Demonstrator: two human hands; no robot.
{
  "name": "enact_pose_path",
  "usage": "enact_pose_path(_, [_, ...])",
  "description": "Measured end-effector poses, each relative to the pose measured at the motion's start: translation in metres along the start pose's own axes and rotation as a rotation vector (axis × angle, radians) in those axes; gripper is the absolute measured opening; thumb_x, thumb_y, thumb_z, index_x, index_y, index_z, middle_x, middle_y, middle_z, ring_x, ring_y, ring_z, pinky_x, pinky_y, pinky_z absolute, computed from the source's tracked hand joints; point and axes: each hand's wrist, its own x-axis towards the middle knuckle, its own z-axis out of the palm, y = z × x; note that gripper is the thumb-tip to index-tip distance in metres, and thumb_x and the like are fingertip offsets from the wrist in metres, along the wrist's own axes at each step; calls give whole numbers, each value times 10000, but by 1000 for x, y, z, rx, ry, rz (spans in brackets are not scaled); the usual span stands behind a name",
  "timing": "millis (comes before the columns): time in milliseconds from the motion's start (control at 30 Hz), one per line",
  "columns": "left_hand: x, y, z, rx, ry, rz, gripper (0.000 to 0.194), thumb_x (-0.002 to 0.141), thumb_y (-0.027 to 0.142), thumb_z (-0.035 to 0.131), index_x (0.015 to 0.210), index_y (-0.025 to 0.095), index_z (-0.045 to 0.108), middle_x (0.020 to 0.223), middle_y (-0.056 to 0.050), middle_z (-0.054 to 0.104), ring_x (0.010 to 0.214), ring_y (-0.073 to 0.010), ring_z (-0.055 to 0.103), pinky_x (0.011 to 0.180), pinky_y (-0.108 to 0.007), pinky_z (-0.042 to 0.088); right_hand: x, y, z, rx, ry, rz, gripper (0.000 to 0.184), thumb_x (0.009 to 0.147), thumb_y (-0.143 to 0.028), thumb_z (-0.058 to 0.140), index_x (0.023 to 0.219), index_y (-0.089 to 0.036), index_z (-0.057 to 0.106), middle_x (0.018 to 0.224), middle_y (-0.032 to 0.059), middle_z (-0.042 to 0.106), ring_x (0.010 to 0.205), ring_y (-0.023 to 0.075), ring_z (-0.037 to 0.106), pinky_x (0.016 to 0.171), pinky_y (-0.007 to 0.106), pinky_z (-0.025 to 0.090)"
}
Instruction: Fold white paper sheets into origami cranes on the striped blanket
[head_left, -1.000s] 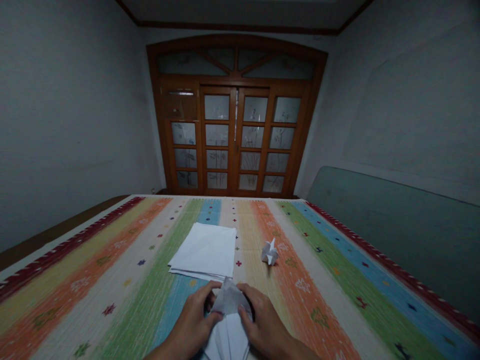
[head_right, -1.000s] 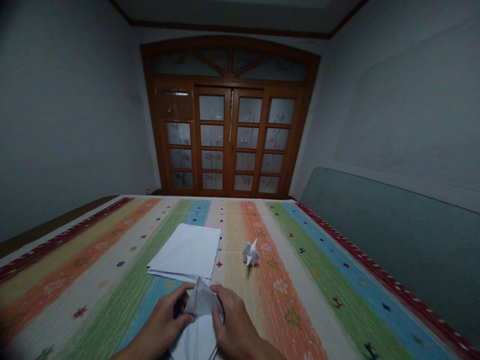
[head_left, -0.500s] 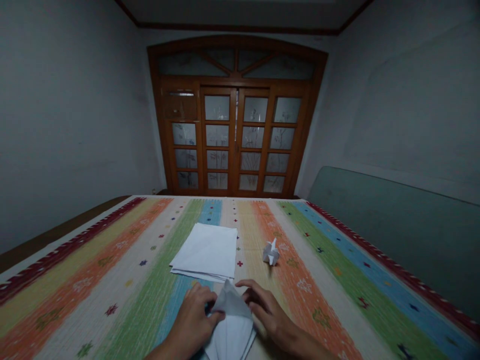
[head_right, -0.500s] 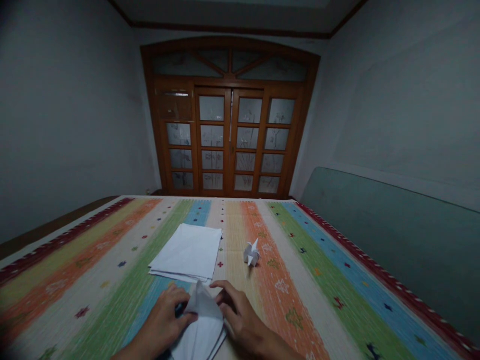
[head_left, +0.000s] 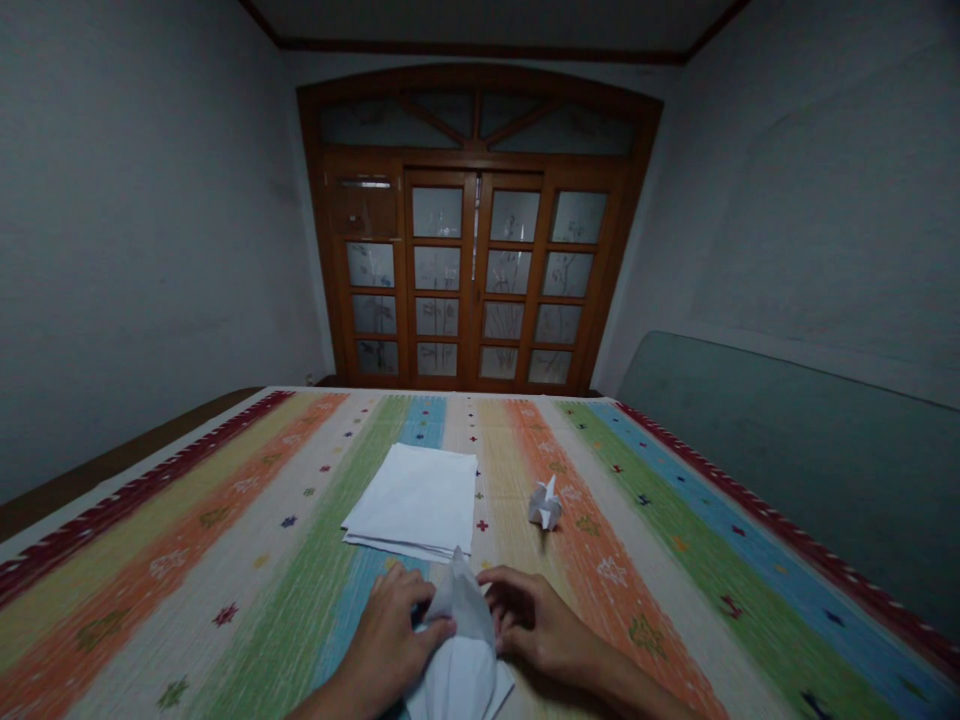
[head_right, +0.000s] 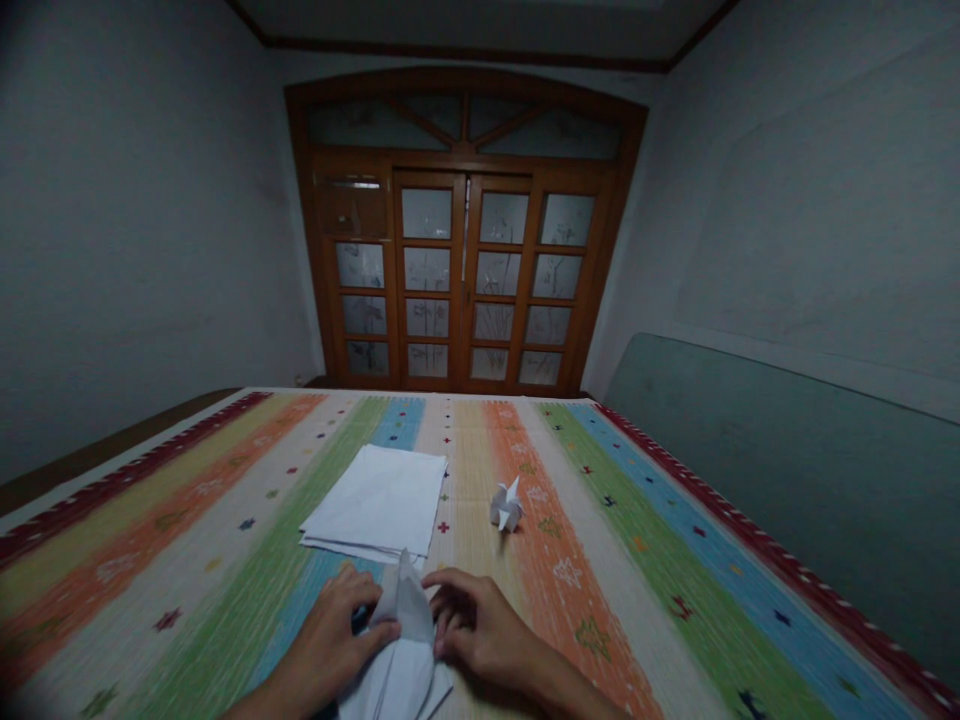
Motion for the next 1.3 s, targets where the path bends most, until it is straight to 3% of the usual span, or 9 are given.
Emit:
enact_pose_path(200, [-2,5,-5,-2,-38,15,127,813,278,760,735,192,709,833,-26,692,946,-268,562,846,-350,369,3,4,4,-70,83,-8,494,614,-68,689,1093,-187,693,735,-38,658,610,135,599,599,252,421])
enact_pose_path(433, [-2,8,-6,13,-52,14,116,813,271,739,738,190,704,845,-21,695,945,-256,551,852,-345,363,5,-6,10,-127,143,19,484,594,-102,788,1064,-192,718,778,-21,696,678,147,576,642,256,401])
enact_pose_path(633, [-3,12,-9,-12,-82,30,109,822,301,728,770,206,745,831,-31,713,937,-270,554,841,-354,360,2,-8,21,-261,169,-3,497,695,-192,767,1184,-181,678,813,2,673,686,163,567,637,267,421])
enact_pose_path(933, [-6,11,-6,-70,-82,77,142,843,314,690,763,203,732,818,-36,718,904,-264,570,860,-354,395,-3,-6,33,-513,241,-69,394,771,-137,653,1160,-185,693,817,21,684,736,193,587,702,290,443])
enact_pose_path(1300, [-8,12,-5,-116,-79,82,163,806,361,751,869,211,767,924,-60,735,968,-290,565,940,-382,401,-10,20,29,-658,257,-185,471,880,-127,559,1345,-202,548,1087,115,718,942,256,649,875,364,488])
